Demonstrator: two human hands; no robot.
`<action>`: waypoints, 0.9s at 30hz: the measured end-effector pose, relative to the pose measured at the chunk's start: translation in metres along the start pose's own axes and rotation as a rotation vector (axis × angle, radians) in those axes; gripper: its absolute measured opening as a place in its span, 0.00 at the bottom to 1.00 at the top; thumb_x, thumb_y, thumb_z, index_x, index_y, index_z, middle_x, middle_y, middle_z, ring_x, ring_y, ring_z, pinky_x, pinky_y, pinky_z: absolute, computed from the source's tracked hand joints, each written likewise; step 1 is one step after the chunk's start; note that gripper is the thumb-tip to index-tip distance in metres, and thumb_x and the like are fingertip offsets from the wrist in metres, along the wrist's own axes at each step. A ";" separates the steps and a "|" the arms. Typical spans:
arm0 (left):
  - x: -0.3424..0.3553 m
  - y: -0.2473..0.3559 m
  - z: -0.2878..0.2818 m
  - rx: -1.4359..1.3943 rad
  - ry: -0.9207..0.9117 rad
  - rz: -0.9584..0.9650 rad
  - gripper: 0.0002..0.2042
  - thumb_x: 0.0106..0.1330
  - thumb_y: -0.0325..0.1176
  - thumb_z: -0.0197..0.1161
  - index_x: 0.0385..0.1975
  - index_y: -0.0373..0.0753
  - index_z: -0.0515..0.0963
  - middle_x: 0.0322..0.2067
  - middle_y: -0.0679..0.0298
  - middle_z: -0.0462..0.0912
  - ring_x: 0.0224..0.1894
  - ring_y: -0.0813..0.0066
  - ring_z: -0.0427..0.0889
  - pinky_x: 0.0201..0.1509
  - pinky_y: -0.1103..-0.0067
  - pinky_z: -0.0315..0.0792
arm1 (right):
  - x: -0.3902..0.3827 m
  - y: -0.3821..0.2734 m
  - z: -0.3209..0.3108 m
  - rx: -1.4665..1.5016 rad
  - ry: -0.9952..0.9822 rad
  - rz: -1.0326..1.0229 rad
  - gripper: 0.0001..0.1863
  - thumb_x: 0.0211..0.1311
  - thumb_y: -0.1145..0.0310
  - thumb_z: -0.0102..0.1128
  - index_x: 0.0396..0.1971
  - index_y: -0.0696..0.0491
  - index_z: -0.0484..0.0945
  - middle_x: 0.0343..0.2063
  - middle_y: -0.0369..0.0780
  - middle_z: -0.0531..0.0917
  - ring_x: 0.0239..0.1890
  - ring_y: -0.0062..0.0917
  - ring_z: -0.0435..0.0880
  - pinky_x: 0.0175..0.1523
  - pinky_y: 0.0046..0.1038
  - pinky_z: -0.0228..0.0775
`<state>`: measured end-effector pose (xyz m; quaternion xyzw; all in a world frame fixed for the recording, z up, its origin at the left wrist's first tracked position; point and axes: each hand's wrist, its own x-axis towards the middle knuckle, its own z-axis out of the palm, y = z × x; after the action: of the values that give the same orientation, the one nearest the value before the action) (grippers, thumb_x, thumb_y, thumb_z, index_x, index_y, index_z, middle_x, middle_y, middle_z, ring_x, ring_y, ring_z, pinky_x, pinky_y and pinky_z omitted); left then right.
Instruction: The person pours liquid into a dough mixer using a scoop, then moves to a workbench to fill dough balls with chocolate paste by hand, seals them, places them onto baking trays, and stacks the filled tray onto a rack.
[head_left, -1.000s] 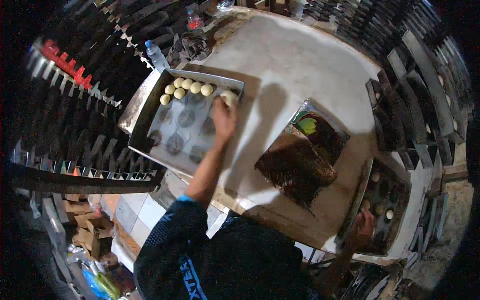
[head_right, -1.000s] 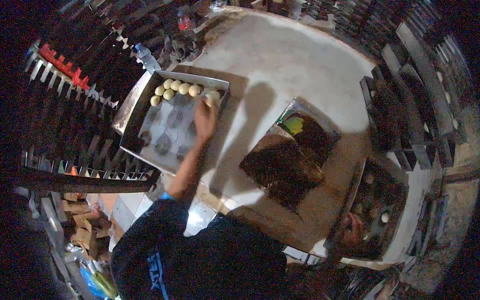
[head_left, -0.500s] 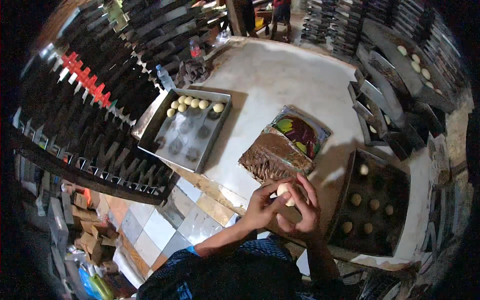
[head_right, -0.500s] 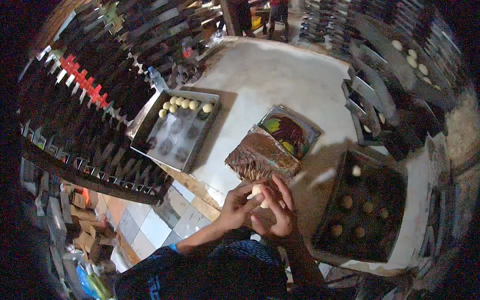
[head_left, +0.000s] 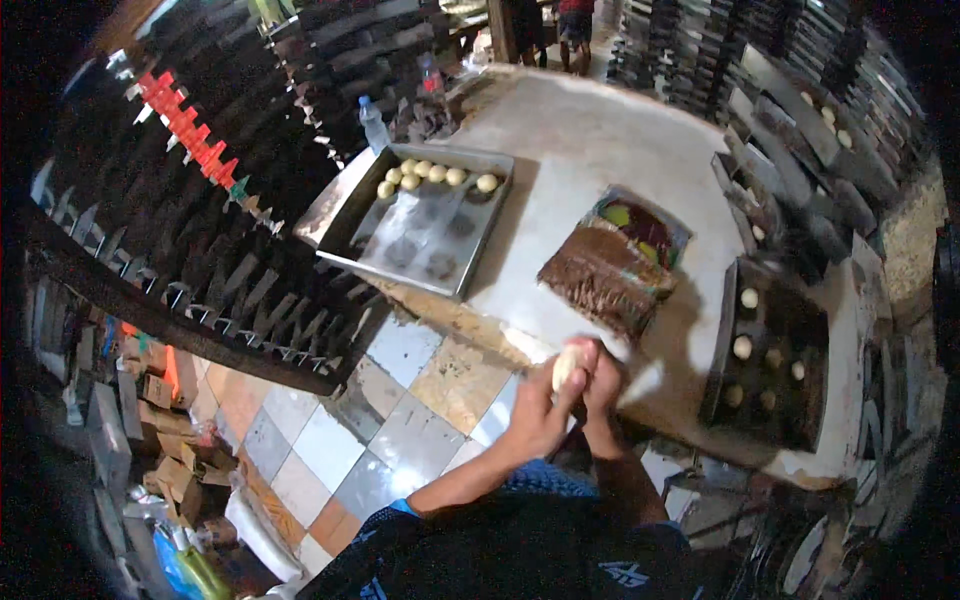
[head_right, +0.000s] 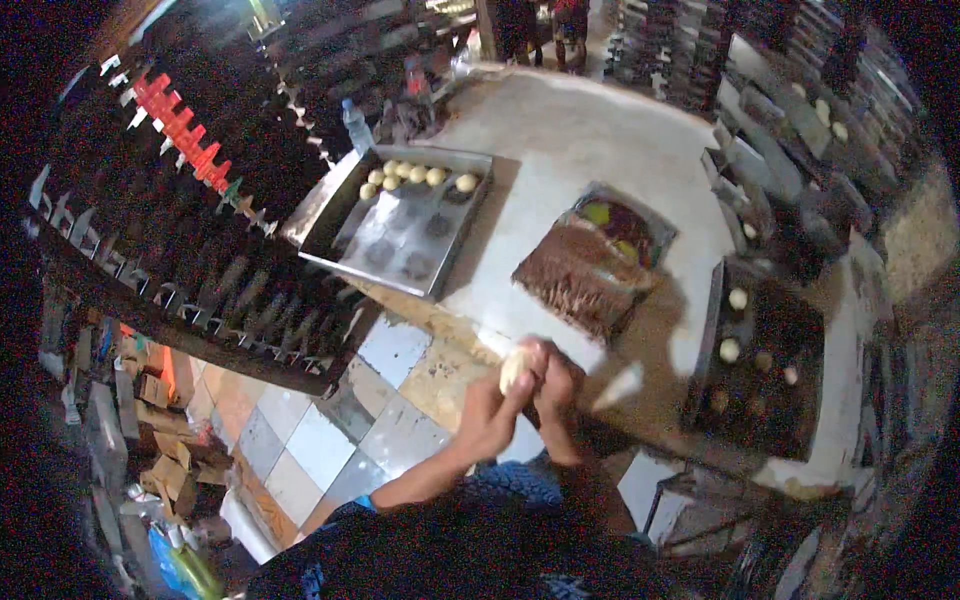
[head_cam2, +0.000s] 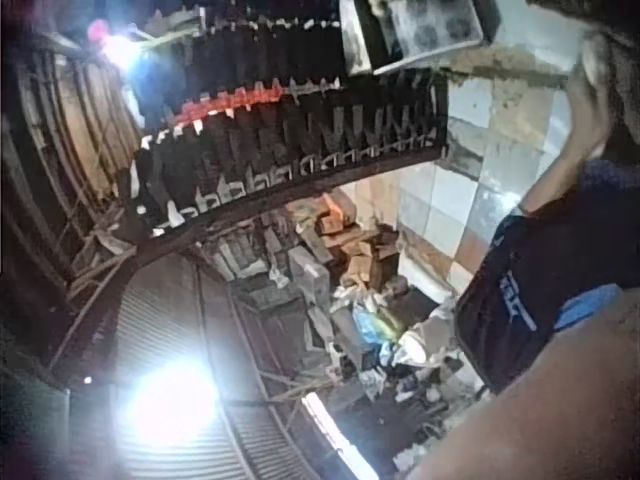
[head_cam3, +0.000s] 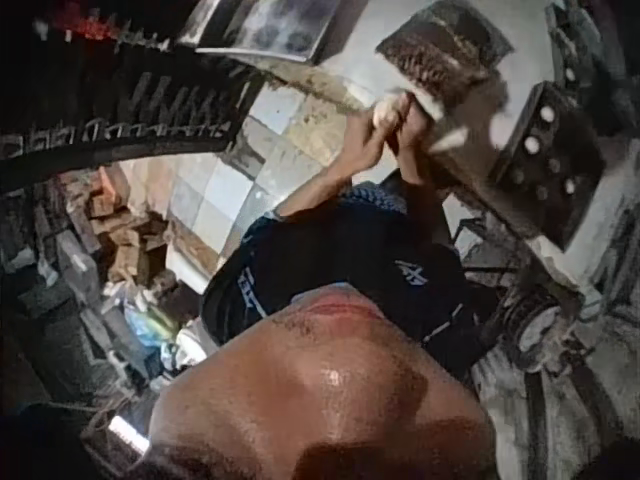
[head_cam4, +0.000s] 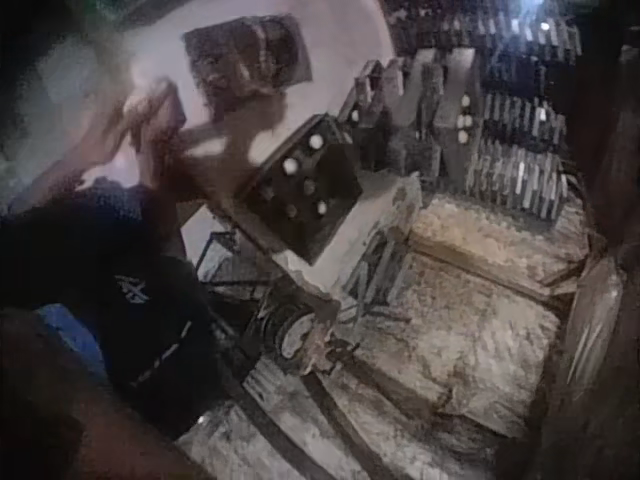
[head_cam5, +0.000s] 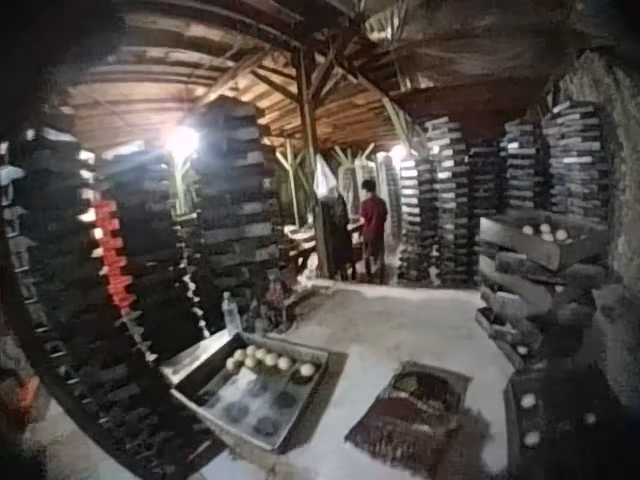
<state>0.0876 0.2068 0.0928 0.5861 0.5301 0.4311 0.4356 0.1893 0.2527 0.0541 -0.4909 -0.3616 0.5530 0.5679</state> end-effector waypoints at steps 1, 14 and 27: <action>-0.005 -0.011 -0.016 -0.049 0.005 -0.043 0.19 0.68 0.44 0.50 0.43 0.30 0.73 0.32 0.55 0.80 0.33 0.68 0.79 0.41 0.77 0.71 | -0.001 0.006 0.007 -0.321 -0.078 -0.454 0.13 0.64 0.63 0.46 0.33 0.57 0.76 0.26 0.44 0.75 0.31 0.30 0.76 0.39 0.27 0.66; -0.002 -0.099 -0.033 -1.306 -0.261 -0.574 0.21 0.67 0.38 0.52 0.52 0.28 0.67 0.49 0.53 0.75 0.50 0.62 0.77 0.52 0.73 0.76 | 0.038 0.063 -0.081 -0.889 0.003 -0.395 0.12 0.63 0.67 0.45 0.37 0.60 0.73 0.32 0.44 0.79 0.36 0.32 0.78 0.44 0.31 0.69; 0.136 -0.091 -0.072 -0.821 0.075 -0.264 0.19 0.66 0.37 0.52 0.53 0.31 0.69 0.55 0.56 0.71 0.56 0.67 0.71 0.59 0.68 0.65 | 0.165 0.085 -0.134 -1.579 -0.267 -0.217 0.22 0.53 0.73 0.51 0.52 0.50 0.70 0.43 0.50 0.78 0.38 0.44 0.79 0.42 0.42 0.72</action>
<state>0.0048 0.3518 0.0290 0.2752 0.4006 0.5677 0.6645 0.3150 0.3862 -0.0834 -0.6391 -0.7560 0.1300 0.0563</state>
